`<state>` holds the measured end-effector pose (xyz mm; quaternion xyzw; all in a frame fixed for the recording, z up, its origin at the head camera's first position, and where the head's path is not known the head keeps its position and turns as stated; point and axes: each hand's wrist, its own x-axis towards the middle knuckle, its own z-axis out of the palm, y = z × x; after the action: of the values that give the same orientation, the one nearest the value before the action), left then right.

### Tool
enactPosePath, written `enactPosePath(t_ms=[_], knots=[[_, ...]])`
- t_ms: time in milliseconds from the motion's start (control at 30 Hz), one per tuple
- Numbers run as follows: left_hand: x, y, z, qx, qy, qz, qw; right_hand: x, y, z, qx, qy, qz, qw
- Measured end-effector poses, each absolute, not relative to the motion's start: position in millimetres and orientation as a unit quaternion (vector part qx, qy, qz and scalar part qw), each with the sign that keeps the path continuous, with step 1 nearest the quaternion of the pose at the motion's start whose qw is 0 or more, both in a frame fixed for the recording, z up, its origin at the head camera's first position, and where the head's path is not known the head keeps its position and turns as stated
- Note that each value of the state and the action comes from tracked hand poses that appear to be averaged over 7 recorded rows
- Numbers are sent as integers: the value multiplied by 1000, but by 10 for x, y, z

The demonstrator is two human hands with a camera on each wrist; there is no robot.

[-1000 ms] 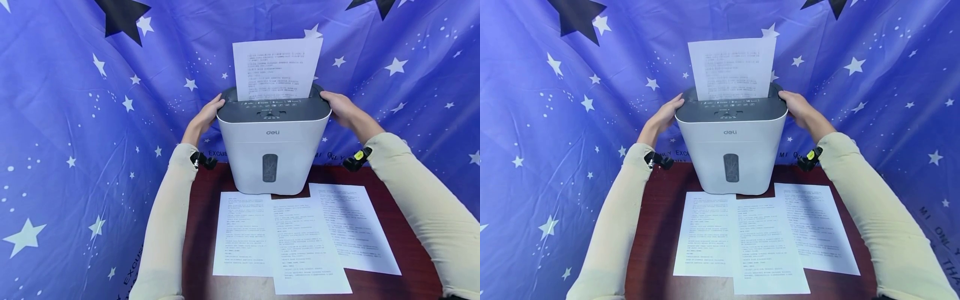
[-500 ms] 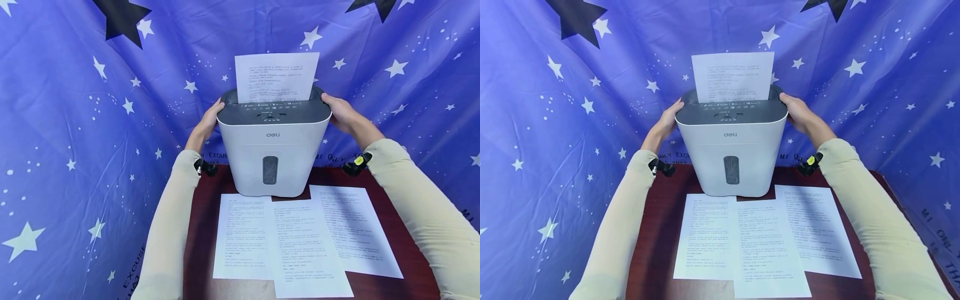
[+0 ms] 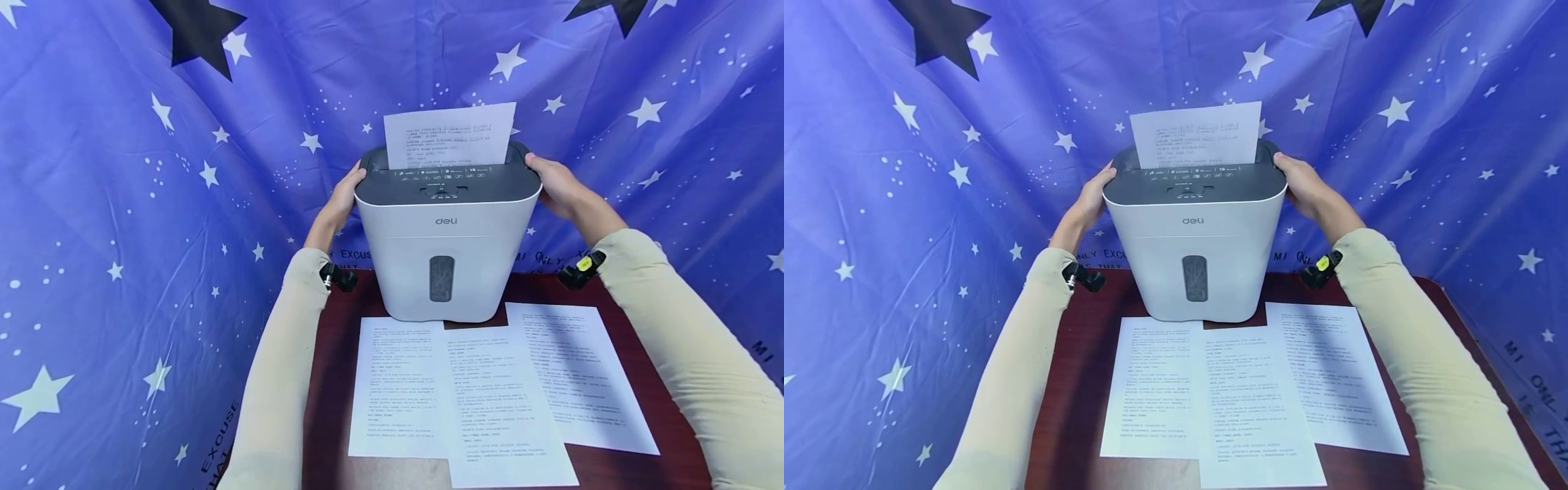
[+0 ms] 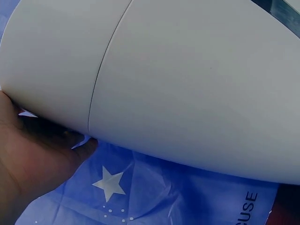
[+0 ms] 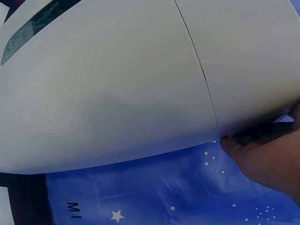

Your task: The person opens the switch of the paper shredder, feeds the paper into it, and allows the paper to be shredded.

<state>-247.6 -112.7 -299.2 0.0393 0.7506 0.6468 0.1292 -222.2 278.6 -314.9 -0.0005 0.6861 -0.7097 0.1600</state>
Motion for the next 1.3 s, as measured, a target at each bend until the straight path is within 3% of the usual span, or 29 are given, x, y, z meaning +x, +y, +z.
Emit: enactPosePath(t_ms=[1300], knots=[[-2462,-1105,-2992,40,753,648,110,-2220,2776,-3142,7,672,-722,162]])
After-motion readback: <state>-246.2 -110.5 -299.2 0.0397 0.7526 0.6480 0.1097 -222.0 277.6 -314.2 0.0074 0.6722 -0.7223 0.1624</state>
